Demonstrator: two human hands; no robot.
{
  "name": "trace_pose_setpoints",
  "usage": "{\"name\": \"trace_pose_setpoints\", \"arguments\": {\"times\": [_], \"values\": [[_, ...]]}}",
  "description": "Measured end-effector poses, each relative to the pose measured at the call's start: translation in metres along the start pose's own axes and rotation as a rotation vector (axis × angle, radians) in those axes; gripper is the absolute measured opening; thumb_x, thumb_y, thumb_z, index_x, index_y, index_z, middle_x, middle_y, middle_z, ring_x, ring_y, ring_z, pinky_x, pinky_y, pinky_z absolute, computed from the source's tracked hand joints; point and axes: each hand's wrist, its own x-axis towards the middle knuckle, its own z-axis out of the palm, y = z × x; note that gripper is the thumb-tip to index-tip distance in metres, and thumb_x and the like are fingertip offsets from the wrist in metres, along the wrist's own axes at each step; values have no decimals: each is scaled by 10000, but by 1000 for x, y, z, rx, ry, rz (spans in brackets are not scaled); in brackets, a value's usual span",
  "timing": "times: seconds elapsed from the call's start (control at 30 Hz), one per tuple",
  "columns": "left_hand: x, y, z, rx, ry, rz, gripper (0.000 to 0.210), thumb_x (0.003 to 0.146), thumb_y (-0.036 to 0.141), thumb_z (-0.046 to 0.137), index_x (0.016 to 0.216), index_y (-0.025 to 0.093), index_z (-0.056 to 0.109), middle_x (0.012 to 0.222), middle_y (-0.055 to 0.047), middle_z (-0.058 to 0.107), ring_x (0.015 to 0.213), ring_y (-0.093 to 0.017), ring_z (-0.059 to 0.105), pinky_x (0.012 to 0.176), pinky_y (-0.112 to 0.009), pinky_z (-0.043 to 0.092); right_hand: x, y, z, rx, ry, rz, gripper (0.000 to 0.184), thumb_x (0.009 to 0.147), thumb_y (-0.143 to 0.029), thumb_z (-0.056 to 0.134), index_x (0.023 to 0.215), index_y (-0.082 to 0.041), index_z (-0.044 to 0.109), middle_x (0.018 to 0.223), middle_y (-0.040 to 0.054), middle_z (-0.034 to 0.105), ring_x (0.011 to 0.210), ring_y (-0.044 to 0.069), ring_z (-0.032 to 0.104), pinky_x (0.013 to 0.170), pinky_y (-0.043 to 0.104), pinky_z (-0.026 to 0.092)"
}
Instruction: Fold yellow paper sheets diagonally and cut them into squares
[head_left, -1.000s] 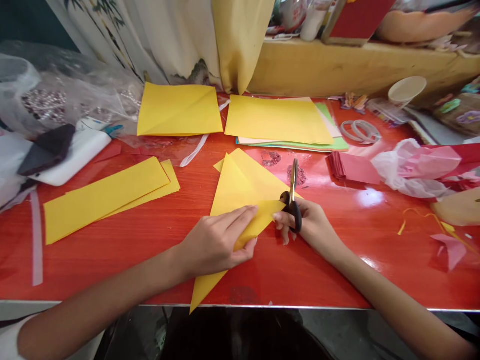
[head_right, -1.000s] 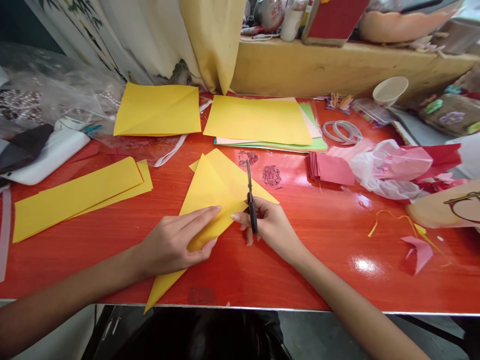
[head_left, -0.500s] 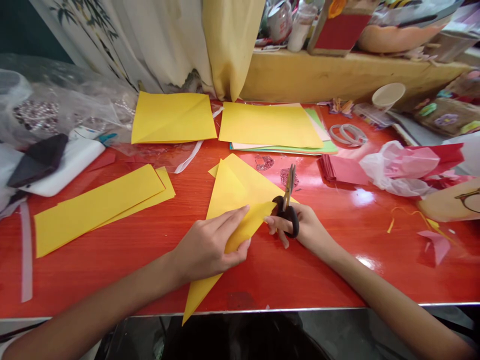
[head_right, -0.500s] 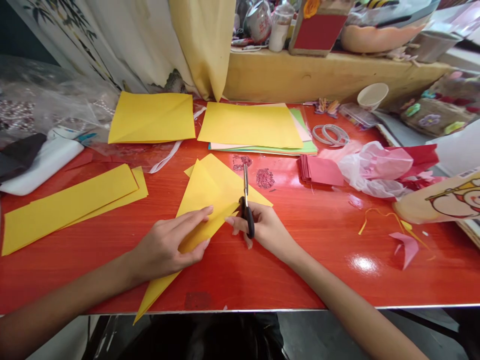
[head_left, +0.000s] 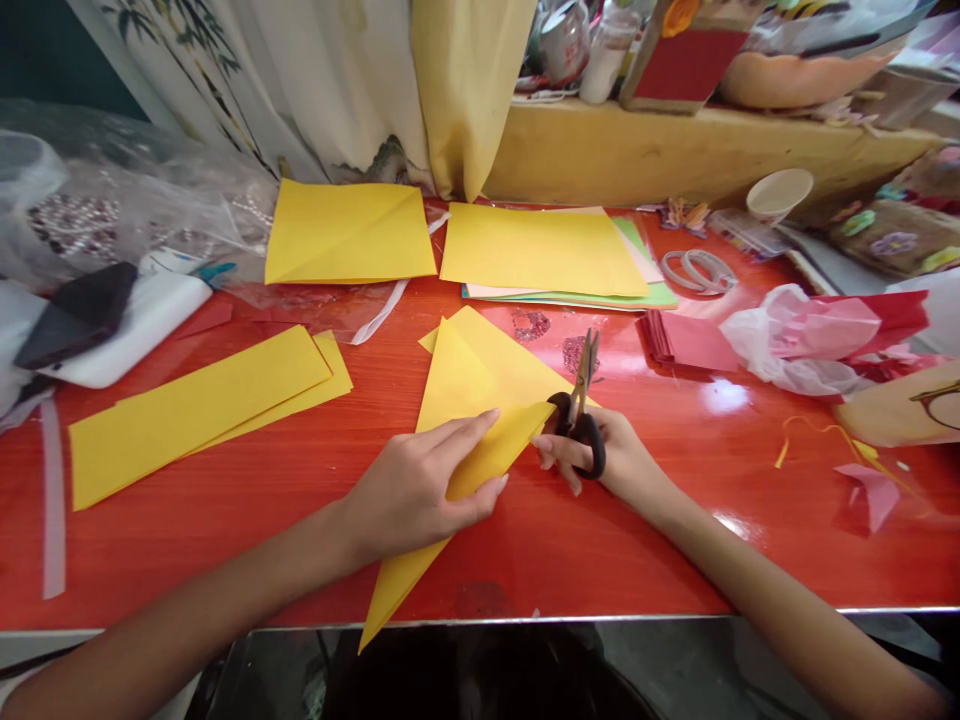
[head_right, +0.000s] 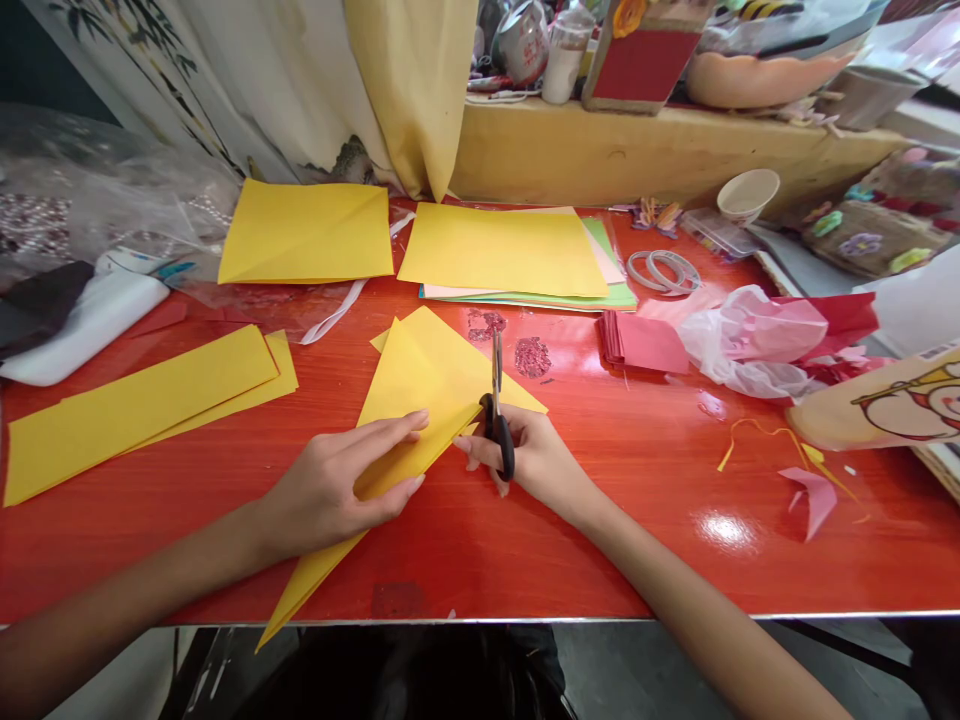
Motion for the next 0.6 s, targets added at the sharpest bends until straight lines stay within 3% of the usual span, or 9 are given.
{"name": "trace_pose_setpoints", "arguments": {"times": [0.2, 0.6], "values": [[0, 0, -1, -6, 2, -3, 436, 862, 309, 529, 1252, 117, 520, 1151, -123, 654, 1029, -203, 645, 864, -320, 562, 1, 0, 1, 3, 10, 2, 282, 684, -399, 723, 717, -168, 563, 559, -37, 593, 351, 66, 461, 364, 214, 379], [2, 0, -7, 1, -83, -8, 429, 891, 322, 501, 1223, 53, 541, 1202, -125, 626, 1062, -219, 627, 906, -327, 543, 1, -3, 4, 27, 25, 2, 161, 774, -300, 649, 709, -180, 562, 582, -49, 586, 364, 49, 435, 386, 202, 348]]}}
